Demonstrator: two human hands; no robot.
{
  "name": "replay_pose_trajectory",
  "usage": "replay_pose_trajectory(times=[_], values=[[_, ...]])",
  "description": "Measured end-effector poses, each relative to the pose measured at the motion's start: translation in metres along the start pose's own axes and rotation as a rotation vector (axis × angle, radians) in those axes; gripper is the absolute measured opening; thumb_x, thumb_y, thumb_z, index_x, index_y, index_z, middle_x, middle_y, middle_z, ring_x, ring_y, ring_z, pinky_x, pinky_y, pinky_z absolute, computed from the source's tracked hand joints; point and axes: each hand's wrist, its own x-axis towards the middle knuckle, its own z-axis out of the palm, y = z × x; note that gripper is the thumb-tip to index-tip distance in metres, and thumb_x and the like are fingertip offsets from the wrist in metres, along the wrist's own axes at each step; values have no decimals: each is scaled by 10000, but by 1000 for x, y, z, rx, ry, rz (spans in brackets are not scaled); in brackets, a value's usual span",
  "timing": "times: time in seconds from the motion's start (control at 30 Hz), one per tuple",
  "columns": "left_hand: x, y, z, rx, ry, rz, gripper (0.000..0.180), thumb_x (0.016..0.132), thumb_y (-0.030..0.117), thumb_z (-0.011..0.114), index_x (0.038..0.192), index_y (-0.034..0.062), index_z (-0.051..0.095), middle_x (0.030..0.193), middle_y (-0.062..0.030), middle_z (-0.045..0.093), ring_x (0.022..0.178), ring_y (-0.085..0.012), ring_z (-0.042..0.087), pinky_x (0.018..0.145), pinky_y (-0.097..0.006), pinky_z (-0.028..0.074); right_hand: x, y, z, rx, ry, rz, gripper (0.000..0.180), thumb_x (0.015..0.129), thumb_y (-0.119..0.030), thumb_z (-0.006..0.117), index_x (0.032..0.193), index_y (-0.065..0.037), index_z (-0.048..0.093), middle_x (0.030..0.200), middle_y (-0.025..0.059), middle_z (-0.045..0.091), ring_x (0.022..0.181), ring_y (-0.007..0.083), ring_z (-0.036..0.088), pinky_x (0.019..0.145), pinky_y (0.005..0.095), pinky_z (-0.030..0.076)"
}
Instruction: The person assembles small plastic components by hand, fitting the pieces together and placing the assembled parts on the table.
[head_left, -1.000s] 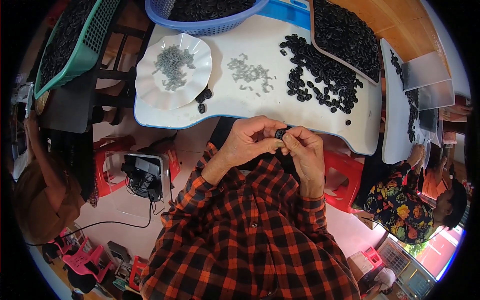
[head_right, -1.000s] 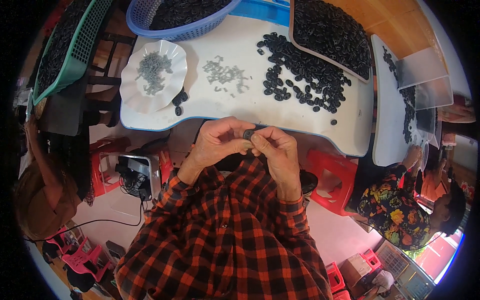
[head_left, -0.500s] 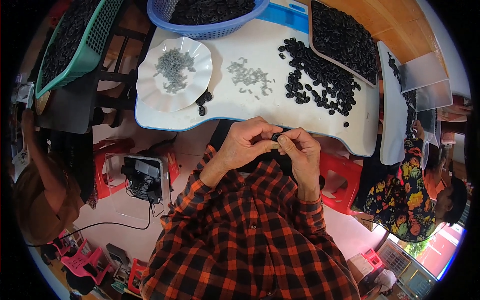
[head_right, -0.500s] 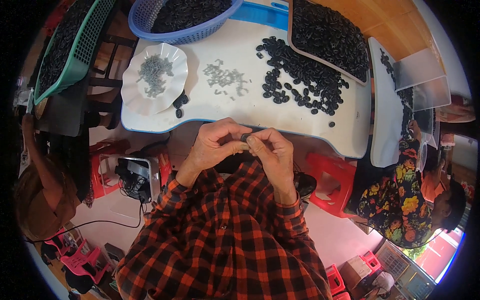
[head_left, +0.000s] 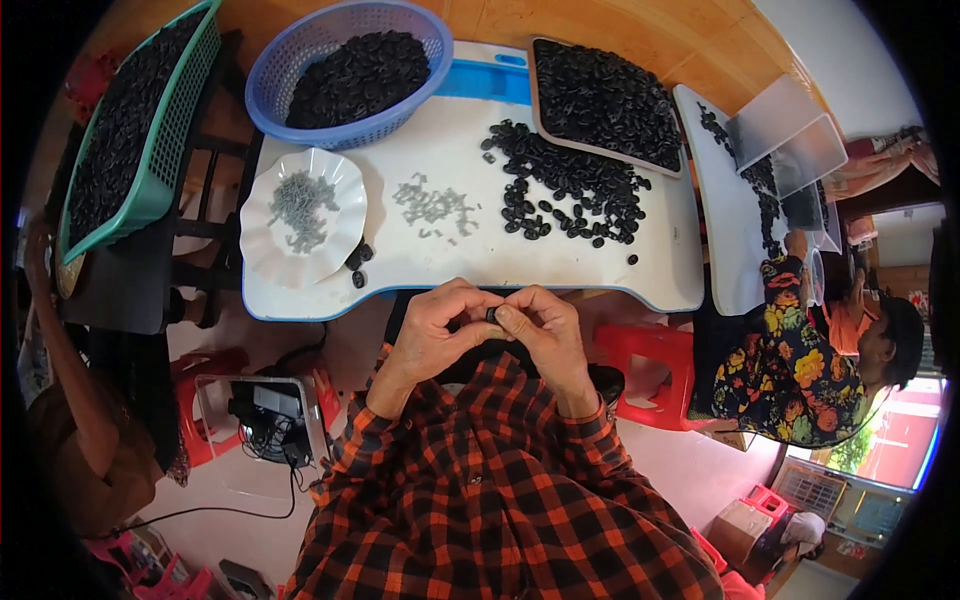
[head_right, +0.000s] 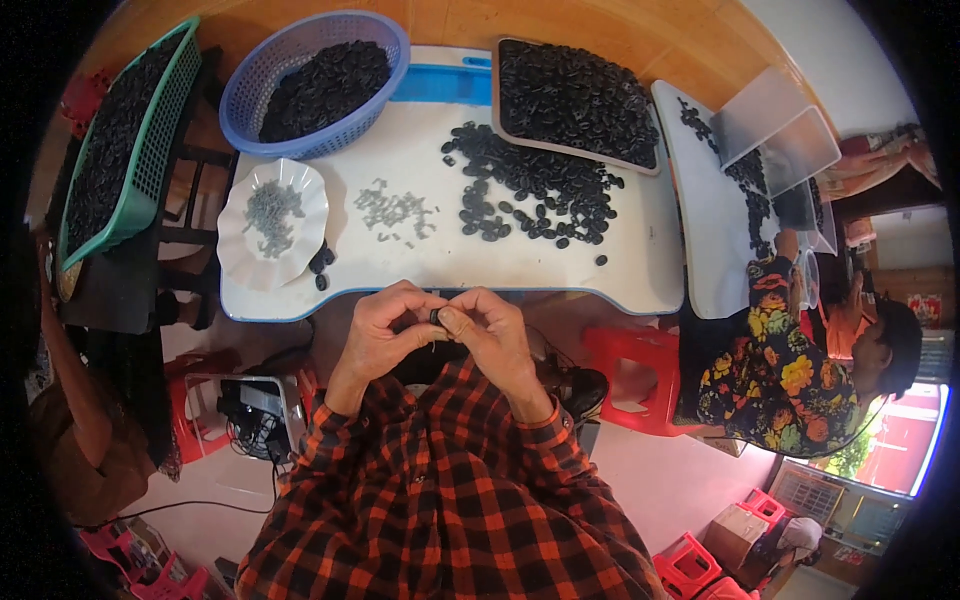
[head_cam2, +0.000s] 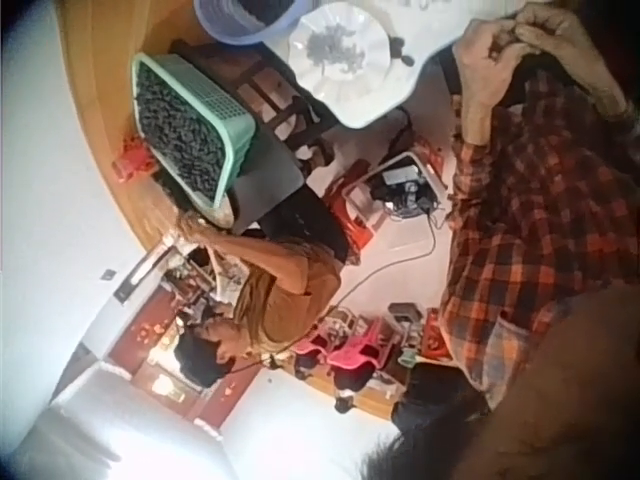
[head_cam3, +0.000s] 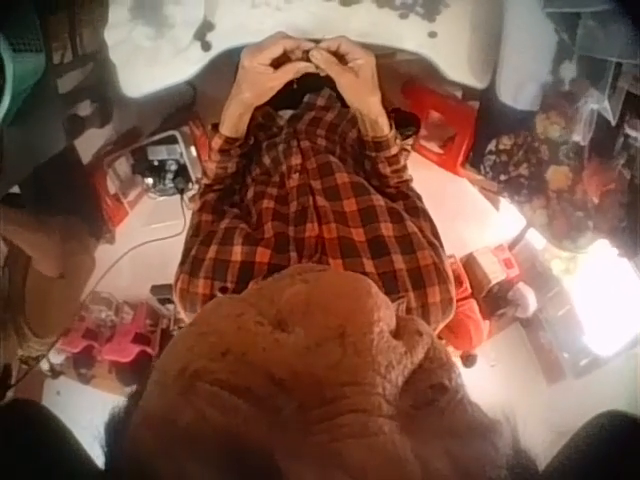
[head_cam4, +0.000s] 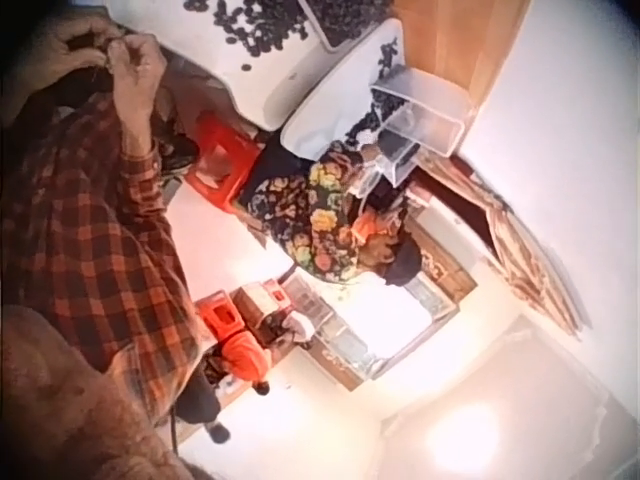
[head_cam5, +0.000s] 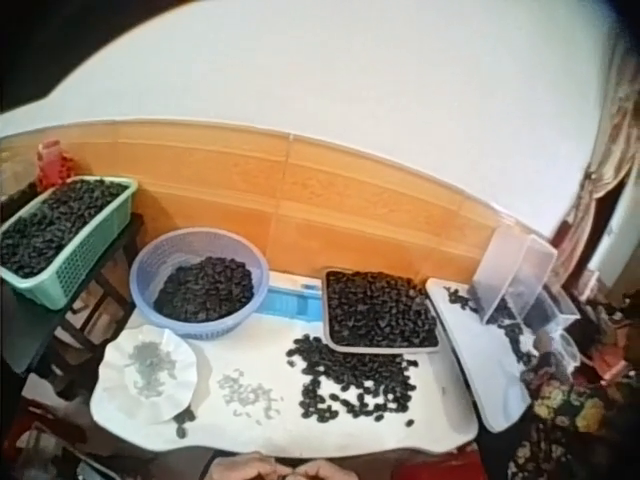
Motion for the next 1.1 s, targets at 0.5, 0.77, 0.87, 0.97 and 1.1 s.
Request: replay_pose_trajectory(times=[0.5,0.77,0.87,0.97,1.1], values=[[-5,7,34,-101,88,-30,234,751,13,724,975,-14,662,760,-57,616,651,-86,610,556,-216,496,-22,-6,0,182,164,-151,61,885,-50,602,847,-12,574,758,8,572,636,49,471,592,192,400],[-2,15,42,-36,31,96,227,764,-22,696,986,-7,651,759,-31,570,624,-68,570,540,-204,478,-28,-1,-14,442,64,-120,93,896,-86,599,884,5,583,777,25,576,642,67,476,597,201,405],[-3,17,41,-126,-11,80,224,788,-20,678,1009,-14,645,771,-10,557,639,-55,567,555,-191,486,-29,-4,-15,465,27,-140,107,901,-103,597,880,1,582,768,19,574,640,67,478,600,202,405],[-6,17,48,-258,20,23,224,797,-10,679,1019,-9,644,770,-7,550,640,-55,563,566,-188,491,-32,-5,-16,447,32,-165,110,904,-109,597,878,-4,581,760,12,573,640,62,479,595,201,406],[-7,14,47,-128,11,69,228,804,-2,679,1029,-15,638,790,-17,575,655,-62,582,585,-190,506,-34,-3,-16,259,94,-216,99,915,-101,580,871,-13,568,764,14,579,653,50,487,600,190,415]])
